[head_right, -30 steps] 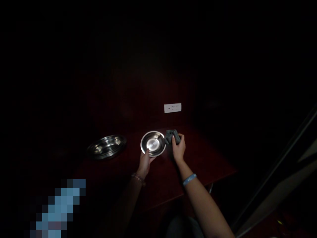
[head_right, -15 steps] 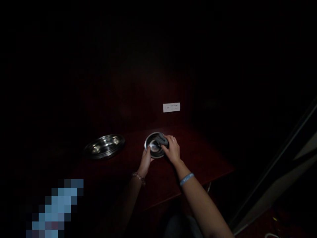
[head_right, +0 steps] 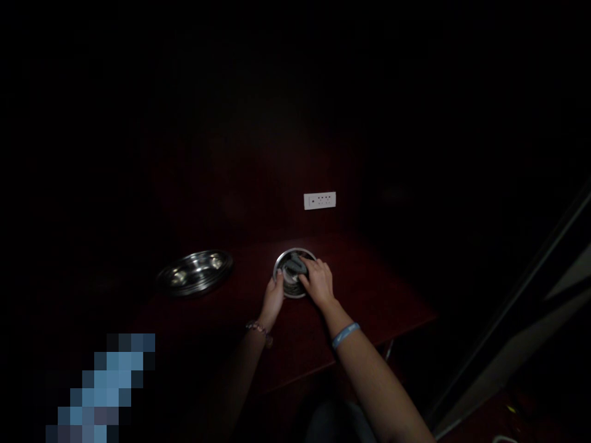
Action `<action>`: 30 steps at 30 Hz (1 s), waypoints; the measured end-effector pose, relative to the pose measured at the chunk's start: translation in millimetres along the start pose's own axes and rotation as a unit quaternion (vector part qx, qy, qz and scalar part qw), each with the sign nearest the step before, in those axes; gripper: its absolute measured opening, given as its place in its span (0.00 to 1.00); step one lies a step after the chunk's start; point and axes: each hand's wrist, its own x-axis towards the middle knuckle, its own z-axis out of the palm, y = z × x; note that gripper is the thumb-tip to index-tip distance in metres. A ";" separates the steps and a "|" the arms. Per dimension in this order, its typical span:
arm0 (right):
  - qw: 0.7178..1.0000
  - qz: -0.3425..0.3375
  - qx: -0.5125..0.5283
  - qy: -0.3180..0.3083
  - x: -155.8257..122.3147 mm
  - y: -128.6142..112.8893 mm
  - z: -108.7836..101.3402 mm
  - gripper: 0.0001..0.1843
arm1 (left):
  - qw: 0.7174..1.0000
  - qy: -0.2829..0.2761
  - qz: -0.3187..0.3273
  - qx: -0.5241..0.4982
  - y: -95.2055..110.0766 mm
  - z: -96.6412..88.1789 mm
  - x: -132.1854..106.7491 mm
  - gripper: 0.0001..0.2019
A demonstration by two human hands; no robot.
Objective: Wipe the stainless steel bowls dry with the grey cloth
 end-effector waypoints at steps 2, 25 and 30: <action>1.000 -0.003 -0.008 -0.003 -0.3 -1.4 0.6 0.27 | 1.000 -0.005 0.016 0.020 2.0 0.8 -1.5 0.15; 0.992 -0.078 0.065 -0.080 1.1 -24.7 -6.0 0.14 | 0.999 0.036 -0.010 -0.005 5.7 -1.1 -0.6 0.15; 0.993 -0.045 0.051 -0.091 3.9 -17.6 -7.0 0.09 | 0.999 0.015 0.020 0.030 4.3 -1.3 -1.6 0.18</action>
